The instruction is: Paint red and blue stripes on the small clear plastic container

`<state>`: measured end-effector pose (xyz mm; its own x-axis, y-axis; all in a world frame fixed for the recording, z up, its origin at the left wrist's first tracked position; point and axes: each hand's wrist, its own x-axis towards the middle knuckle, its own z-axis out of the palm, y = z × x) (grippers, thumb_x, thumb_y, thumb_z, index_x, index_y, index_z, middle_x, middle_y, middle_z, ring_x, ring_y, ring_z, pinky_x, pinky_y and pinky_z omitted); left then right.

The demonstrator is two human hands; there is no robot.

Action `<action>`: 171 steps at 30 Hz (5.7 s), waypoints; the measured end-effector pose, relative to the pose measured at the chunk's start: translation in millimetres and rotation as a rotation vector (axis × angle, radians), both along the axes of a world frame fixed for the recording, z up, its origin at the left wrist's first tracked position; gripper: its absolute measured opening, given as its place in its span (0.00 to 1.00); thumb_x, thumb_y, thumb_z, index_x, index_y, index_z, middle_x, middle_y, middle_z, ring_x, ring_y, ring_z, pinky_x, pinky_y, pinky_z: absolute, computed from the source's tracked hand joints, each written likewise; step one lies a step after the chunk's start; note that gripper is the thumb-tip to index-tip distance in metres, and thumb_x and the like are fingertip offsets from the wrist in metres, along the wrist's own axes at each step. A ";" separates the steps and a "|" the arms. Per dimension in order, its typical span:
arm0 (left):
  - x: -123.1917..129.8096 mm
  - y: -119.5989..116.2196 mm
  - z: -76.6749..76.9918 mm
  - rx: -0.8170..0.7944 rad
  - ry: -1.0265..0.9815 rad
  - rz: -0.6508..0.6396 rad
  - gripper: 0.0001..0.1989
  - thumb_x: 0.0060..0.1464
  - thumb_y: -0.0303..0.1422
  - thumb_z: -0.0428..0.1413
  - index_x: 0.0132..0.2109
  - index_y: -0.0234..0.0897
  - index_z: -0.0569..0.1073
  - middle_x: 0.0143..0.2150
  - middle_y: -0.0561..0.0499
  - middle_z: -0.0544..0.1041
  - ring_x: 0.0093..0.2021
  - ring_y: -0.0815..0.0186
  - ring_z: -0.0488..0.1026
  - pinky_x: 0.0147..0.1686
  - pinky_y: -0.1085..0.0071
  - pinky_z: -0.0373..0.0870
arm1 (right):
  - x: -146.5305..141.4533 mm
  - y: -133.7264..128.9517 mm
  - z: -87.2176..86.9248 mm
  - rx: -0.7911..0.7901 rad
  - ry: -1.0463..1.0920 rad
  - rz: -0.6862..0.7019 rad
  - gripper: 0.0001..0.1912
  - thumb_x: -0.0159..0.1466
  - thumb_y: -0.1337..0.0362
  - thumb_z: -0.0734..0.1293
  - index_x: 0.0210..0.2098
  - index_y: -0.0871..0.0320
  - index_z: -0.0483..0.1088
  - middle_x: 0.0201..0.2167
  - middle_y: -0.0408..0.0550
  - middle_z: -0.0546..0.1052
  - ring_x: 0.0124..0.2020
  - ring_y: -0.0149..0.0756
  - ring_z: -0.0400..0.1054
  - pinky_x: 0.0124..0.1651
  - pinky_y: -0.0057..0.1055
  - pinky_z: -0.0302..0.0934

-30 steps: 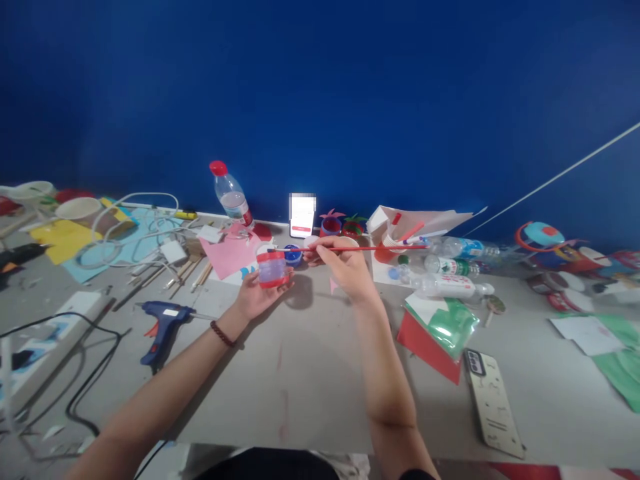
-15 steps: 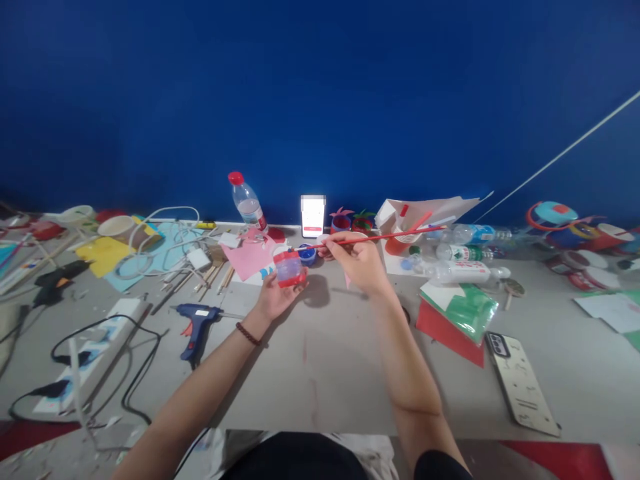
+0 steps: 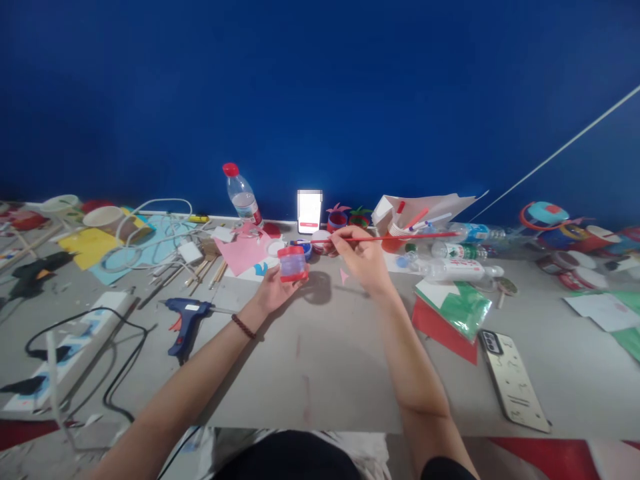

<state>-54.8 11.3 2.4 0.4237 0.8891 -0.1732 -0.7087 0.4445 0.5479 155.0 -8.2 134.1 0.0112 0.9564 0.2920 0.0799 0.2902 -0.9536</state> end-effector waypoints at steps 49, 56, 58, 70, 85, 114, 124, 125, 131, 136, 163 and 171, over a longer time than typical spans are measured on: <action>-11.0 -1.2 -6.7 -0.043 -0.018 0.009 0.25 0.43 0.41 0.67 0.48 0.32 0.77 0.43 0.44 0.83 0.46 0.55 0.80 0.53 0.59 0.71 | 1.2 7.1 -15.0 -0.008 -0.239 0.026 0.11 0.63 0.56 0.70 0.31 0.56 0.72 0.32 0.46 0.77 0.35 0.38 0.78 0.42 0.38 0.74; -10.8 0.5 -11.4 -0.005 0.037 0.010 0.27 0.44 0.41 0.68 0.49 0.30 0.77 0.43 0.41 0.83 0.44 0.55 0.79 0.52 0.60 0.72 | -6.3 -7.7 -1.9 0.035 -0.274 0.046 0.09 0.65 0.59 0.67 0.30 0.56 0.71 0.30 0.46 0.77 0.36 0.38 0.78 0.41 0.36 0.74; -10.2 0.5 -11.8 -0.012 0.034 0.013 0.25 0.46 0.41 0.67 0.48 0.31 0.77 0.43 0.42 0.83 0.44 0.56 0.79 0.52 0.60 0.72 | -7.7 -10.3 0.6 0.018 -0.249 0.058 0.09 0.65 0.59 0.67 0.31 0.56 0.71 0.30 0.46 0.77 0.36 0.38 0.78 0.40 0.36 0.74; -7.4 -2.2 -2.8 0.008 0.018 0.069 0.24 0.46 0.39 0.68 0.49 0.35 0.77 0.42 0.46 0.84 0.46 0.57 0.80 0.56 0.60 0.70 | -6.0 -6.5 -0.7 0.011 -0.180 0.048 0.15 0.64 0.51 0.70 0.30 0.56 0.72 0.31 0.46 0.77 0.34 0.37 0.78 0.40 0.36 0.75; -9.7 -7.2 -1.2 0.052 -0.020 -0.014 0.30 0.37 0.48 0.69 0.46 0.33 0.79 0.43 0.42 0.82 0.52 0.49 0.77 0.60 0.52 0.65 | 3.7 -0.3 -9.1 0.049 -0.164 -0.067 0.17 0.67 0.47 0.66 0.36 0.54 0.76 0.35 0.48 0.79 0.37 0.38 0.77 0.43 0.39 0.75; -8.4 -9.6 9.4 0.015 -0.046 -0.066 0.25 0.45 0.45 0.66 0.47 0.35 0.78 0.44 0.44 0.83 0.48 0.52 0.78 0.54 0.56 0.70 | -29.5 -8.2 -13.1 0.208 -0.770 0.290 0.34 0.59 0.63 0.73 0.63 0.49 0.61 0.59 0.55 0.72 0.61 0.51 0.67 0.62 0.54 0.63; -9.0 -6.1 6.2 -0.060 -0.072 -0.008 0.23 0.48 0.39 0.65 0.51 0.36 0.76 0.45 0.45 0.82 0.50 0.55 0.78 0.57 0.57 0.68 | -13.4 48.1 -13.1 0.380 -0.833 0.060 0.28 0.63 0.54 0.72 0.59 0.50 0.63 0.70 0.54 0.61 0.70 0.56 0.55 0.70 0.60 0.52; -8.9 -5.9 6.0 -0.063 -0.068 -0.009 0.23 0.48 0.39 0.65 0.51 0.36 0.76 0.45 0.45 0.82 0.48 0.55 0.79 0.56 0.57 0.68 | -12.0 66.0 -12.6 0.410 -0.897 0.006 0.27 0.64 0.55 0.71 0.59 0.52 0.63 0.72 0.55 0.59 0.72 0.57 0.51 0.71 0.62 0.47; -11.2 -6.2 5.6 -0.058 -0.064 0.002 0.24 0.47 0.37 0.66 0.51 0.33 0.75 0.44 0.44 0.82 0.46 0.56 0.78 0.54 0.58 0.69 | -19.6 157.9 -10.3 0.557 -1.288 0.043 0.32 0.64 0.58 0.71 0.64 0.54 0.58 0.76 0.51 0.43 0.77 0.52 0.34 0.76 0.62 0.29; -11.9 -5.3 3.2 -0.030 -0.112 -0.024 0.25 0.47 0.40 0.66 0.51 0.33 0.75 0.47 0.43 0.81 0.49 0.56 0.77 0.56 0.59 0.68 | -31.8 182.3 -14.0 0.668 -1.397 0.121 0.32 0.63 0.65 0.72 0.63 0.58 0.59 0.76 0.51 0.45 0.77 0.51 0.34 0.77 0.58 0.28; -8.6 -4.7 0.4 -0.056 -0.087 -0.055 0.20 0.54 0.37 0.60 0.51 0.31 0.77 0.47 0.41 0.83 0.52 0.52 0.78 0.60 0.55 0.66 | -12.8 -4.4 -18.4 0.252 -0.683 0.289 0.31 0.53 0.52 0.79 0.45 0.49 0.58 0.66 0.56 0.65 0.66 0.54 0.61 0.65 0.59 0.60; -8.7 -9.6 0.3 -0.003 -0.010 -0.077 0.19 0.55 0.35 0.61 0.52 0.30 0.77 0.48 0.40 0.82 0.50 0.52 0.79 0.57 0.56 0.68 | -18.8 -4.5 -31.4 0.299 -0.728 0.337 0.24 0.58 0.59 0.75 0.42 0.50 0.55 0.63 0.60 0.69 0.67 0.51 0.61 0.69 0.64 0.52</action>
<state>-63.5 1.7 2.8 0.4930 0.8531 -0.1710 -0.6777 0.4997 0.5394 136.2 -12.8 102.6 -0.5481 0.7565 0.3567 0.5071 0.6397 -0.5775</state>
